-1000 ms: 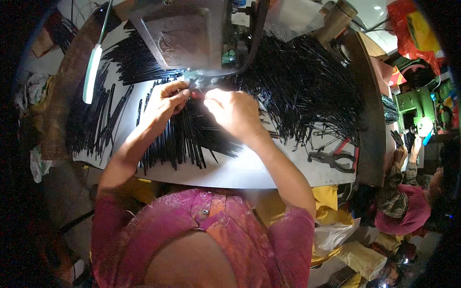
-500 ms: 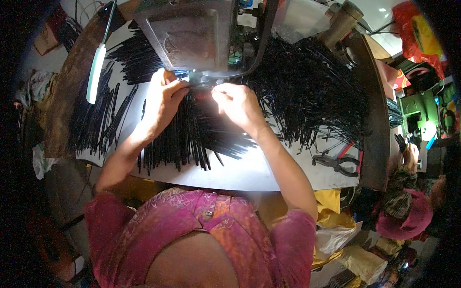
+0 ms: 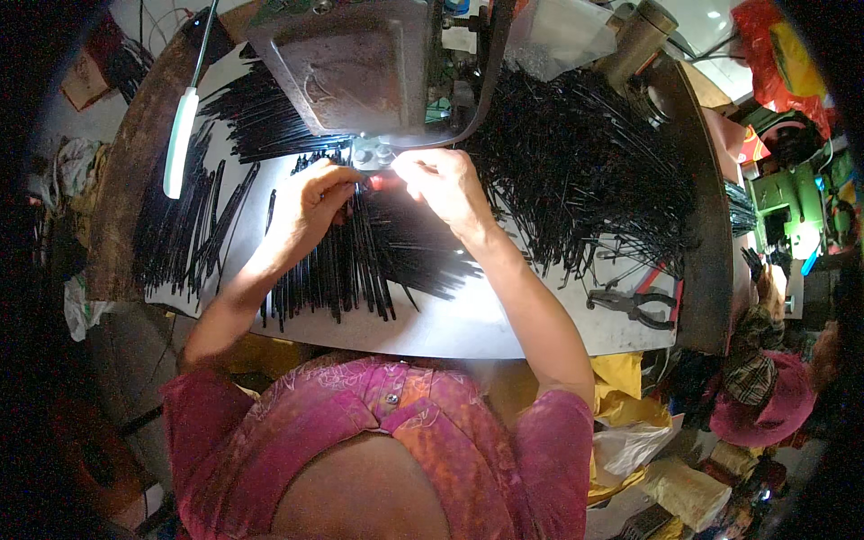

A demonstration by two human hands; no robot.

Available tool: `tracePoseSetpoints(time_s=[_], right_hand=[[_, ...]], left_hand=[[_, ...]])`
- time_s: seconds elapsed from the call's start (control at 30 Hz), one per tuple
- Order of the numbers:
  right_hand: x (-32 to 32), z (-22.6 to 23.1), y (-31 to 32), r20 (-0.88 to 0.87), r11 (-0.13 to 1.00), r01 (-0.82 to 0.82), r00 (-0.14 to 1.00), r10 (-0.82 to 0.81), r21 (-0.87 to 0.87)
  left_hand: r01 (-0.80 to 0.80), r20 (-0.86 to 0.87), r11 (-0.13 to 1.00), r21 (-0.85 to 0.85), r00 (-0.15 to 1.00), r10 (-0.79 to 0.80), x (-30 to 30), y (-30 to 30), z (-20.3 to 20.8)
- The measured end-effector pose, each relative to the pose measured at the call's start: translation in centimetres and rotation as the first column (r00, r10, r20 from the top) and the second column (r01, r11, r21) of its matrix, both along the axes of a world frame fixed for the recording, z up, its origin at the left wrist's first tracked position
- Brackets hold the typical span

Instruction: The person repeatedly picks up thin rods from a workbench, aligns their ends with small metal fittings under a pressing machine, and sets the processed rods back onto the table.

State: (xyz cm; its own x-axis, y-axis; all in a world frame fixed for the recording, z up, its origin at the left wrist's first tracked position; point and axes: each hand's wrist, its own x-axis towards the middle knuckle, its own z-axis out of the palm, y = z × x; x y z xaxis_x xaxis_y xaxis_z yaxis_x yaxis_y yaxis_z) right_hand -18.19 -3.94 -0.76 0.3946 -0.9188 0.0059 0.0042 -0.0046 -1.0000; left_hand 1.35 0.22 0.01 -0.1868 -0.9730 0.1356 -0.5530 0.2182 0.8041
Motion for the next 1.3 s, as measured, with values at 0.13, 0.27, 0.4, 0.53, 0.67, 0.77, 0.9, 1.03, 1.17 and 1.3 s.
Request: tracePoseSetpoints(time_s=[0.13, 0.27, 0.4, 0.53, 0.67, 0.77, 0.9, 1.03, 1.17, 1.3], right_hand=[[0.1, 0.1, 0.1, 0.04, 0.998, 0.022, 0.999, -0.025, 0.062], [0.2, 0.2, 0.2, 0.07, 0.999, 0.006, 0.998, -0.008, 0.032], [0.2, 0.3, 0.2, 0.067, 1.0, 0.016, 0.998, -0.017, 0.017], [0.4, 0.4, 0.1, 0.052, 1.0, 0.023, 0.998, -0.023, 0.012], [0.5, 0.6, 0.1, 0.035, 1.0, 0.024, 0.999, -0.024, 0.015], [0.8, 0.6, 0.0, 0.049, 0.999, 0.032, 0.998, -0.033, 0.023], [0.9, 0.7, -0.1, 0.037, 0.998, 0.046, 0.998, -0.048, 0.041], [0.9, 0.6, -0.1, 0.066, 0.999, 0.034, 0.997, -0.036, 0.025], [0.9, 0.4, -0.1, 0.074, 1.0, 0.022, 0.997, -0.023, 0.018], [0.9, 0.3, 0.0, 0.07, 0.999, 0.034, 0.997, -0.036, 0.038]], left_hand=[[-0.08, 0.003, 0.995, -0.054, 0.997, 0.08, -0.6, -1.0, -1.0], [-0.06, -0.02, 0.954, -0.294, 0.998, 0.056, -0.9, -1.8, -2.2], [-0.076, -0.072, 0.992, -0.105, 0.995, 0.069, -0.6, -1.8, -2.5], [-0.098, -0.103, 0.989, -0.11, 0.991, 0.087, -0.6, -1.6, -2.6], [-0.068, -0.094, 0.98, -0.188, 0.994, 0.051, -0.7, -1.7, -2.8], [-0.064, -0.079, 0.971, -0.231, 0.996, 0.046, -0.7, -1.8, -2.7], [-0.066, -0.09, 0.973, -0.22, 0.995, 0.047, -0.6, -1.7, -2.5], [-0.051, -0.079, 0.972, -0.23, 0.996, 0.033, -0.4, -1.8, -2.4], [-0.02, 0.059, 0.929, -0.37, 0.997, 0.045, -0.4, -1.8, -2.3], [0.011, 0.241, 0.858, -0.514, 0.961, 0.133, -0.9, -1.4, -2.0]])
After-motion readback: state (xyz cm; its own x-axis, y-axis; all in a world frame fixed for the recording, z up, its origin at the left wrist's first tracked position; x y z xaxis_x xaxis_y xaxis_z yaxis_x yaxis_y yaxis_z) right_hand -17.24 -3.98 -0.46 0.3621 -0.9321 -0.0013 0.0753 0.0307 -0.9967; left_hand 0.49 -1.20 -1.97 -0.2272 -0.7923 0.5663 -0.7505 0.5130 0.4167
